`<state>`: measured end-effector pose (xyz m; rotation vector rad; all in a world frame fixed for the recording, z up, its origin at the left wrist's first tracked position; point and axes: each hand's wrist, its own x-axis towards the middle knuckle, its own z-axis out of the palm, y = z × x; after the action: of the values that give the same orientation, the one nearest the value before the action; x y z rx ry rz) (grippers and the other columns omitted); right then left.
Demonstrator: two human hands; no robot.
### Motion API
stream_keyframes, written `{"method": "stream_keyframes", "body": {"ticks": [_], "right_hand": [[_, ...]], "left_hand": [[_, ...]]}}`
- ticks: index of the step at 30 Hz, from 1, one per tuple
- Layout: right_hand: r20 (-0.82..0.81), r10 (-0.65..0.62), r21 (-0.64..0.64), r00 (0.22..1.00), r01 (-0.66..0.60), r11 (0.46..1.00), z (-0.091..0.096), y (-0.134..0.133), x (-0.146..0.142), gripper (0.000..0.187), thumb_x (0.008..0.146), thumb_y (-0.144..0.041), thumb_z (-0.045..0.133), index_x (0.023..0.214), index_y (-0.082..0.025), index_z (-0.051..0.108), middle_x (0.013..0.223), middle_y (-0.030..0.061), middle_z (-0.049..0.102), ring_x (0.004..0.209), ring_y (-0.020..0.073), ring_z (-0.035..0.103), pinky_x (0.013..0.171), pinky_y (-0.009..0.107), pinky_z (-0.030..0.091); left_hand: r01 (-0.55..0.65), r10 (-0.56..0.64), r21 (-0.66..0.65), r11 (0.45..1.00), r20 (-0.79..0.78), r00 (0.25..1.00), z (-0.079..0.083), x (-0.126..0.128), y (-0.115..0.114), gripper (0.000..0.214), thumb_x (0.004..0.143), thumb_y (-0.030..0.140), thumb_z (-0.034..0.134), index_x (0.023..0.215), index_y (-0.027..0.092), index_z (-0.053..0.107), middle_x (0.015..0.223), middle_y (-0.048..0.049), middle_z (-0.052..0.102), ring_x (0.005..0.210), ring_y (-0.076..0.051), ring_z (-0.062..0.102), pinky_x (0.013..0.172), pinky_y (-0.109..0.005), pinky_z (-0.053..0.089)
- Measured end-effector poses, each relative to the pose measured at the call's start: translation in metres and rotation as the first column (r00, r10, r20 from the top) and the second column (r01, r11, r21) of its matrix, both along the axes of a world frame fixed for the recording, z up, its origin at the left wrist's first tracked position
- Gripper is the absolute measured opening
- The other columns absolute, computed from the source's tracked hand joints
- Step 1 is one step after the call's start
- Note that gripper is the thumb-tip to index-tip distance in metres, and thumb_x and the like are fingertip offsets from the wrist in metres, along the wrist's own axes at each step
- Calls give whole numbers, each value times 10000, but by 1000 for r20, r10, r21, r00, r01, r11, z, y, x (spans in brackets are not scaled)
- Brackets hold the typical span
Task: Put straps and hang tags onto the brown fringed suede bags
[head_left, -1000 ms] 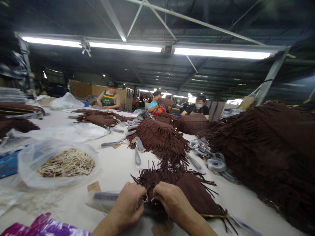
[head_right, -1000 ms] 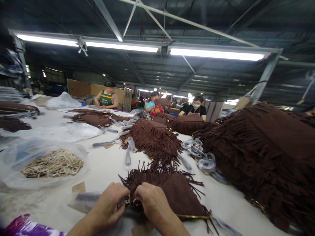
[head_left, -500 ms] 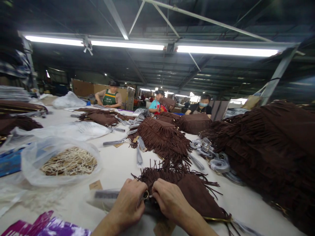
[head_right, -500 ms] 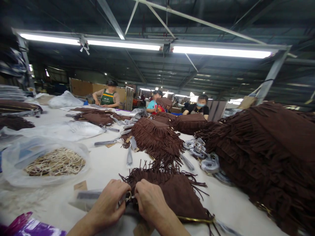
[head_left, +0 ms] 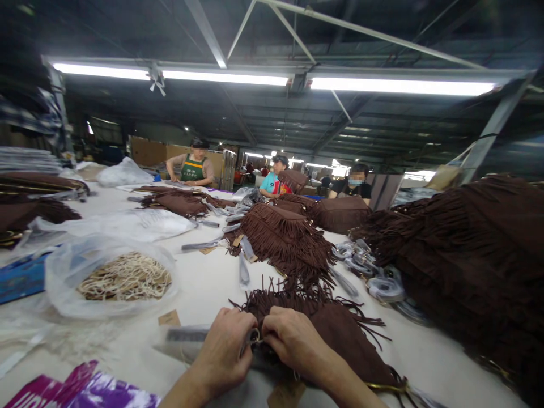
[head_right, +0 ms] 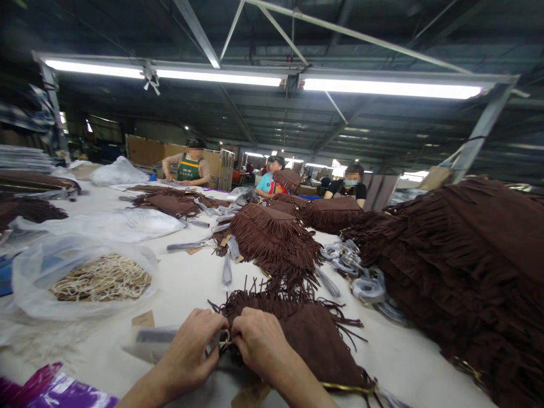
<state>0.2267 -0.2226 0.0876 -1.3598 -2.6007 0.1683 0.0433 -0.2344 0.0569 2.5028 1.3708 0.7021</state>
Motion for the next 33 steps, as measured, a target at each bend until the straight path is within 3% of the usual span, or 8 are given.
{"method": "stream_keyframes", "body": {"ticks": [9, 13, 17, 20, 23, 26, 29, 33], "right_hand": [[-125, -16, -23, 992, 14, 1000, -9, 6, -6, 158, 806, -122, 585, 827, -185, 728, 819, 45, 715, 789, 186, 646, 679, 248, 405], [-266, -50, -124, 963, 18, 992, -6, 6, -6, 168, 735, -65, 596, 756, -188, 706, 750, 17, 718, 718, 166, 639, 644, 231, 404], [-477, -77, -262, 876, -59, 963, -3, 9, -8, 279, 648, -33, 643, 874, -194, 670, 625, -59, 639, 591, 127, 580, 564, 201, 378], [-544, -133, -372, 829, -96, 923, -8, 16, -9, 179, 603, -65, 677, 739, -179, 648, 568, -76, 559, 555, 115, 507, 521, 203, 329], [-627, -188, -517, 756, -224, 827, -21, 26, -9, 117, 578, -123, 672, 571, -168, 565, 536, -75, 478, 547, 102, 413, 511, 218, 270], [-682, -236, -586, 693, -324, 742, -36, 36, -9, 138, 589, -215, 672, 579, -172, 542, 554, -71, 472, 557, 101, 384, 537, 226, 277], [-704, -298, -611, 644, -336, 717, -47, 43, -7, 220, 598, -303, 717, 607, -172, 541, 566, -66, 480, 562, 99, 376, 550, 227, 267], [-712, -397, -659, 579, -355, 663, -52, 47, -1, 355, 591, -432, 775, 635, -176, 532, 560, -61, 492, 543, 95, 386, 546, 232, 268]], "left_hand": [[-26, 26, 0, 1000, 51, 998, -3, -3, 1, 276, 670, 117, 499, 920, 215, 562, 913, -52, 631, 879, -234, 518, 806, -376, 371], [-28, 28, -3, 1000, 47, 999, 0, -2, 1, 265, 662, 109, 492, 899, 214, 552, 899, -52, 629, 867, -233, 519, 802, -377, 378], [-13, 13, 3, 1000, 52, 999, 2, -1, 0, 254, 661, 110, 492, 888, 216, 534, 899, -51, 624, 866, -233, 518, 803, -376, 386], [14, -15, 25, 1000, 67, 998, -1, -3, 3, 293, 646, 92, 498, 909, 216, 528, 912, -47, 620, 882, -232, 516, 820, -377, 389], [37, -41, 46, 998, 71, 997, -6, -7, 7, 300, 628, 68, 511, 891, 211, 512, 912, -43, 611, 887, -226, 517, 834, -376, 397], [49, -53, 93, 994, 46, 997, -6, -9, 12, 278, 662, 49, 520, 889, 210, 505, 889, -29, 609, 890, -214, 527, 930, -405, 378], [-33, 35, 210, 977, -7, 999, -4, -9, 14, 243, 738, 45, 516, 918, 206, 529, 958, -44, 620, 969, -230, 527, 1016, -461, 319], [-184, 214, 290, 939, -72, 974, -5, -7, 13, 166, 876, 111, 450, 812, 200, 576, 904, -78, 630, 870, -240, 553, 795, -369, 435]]}}
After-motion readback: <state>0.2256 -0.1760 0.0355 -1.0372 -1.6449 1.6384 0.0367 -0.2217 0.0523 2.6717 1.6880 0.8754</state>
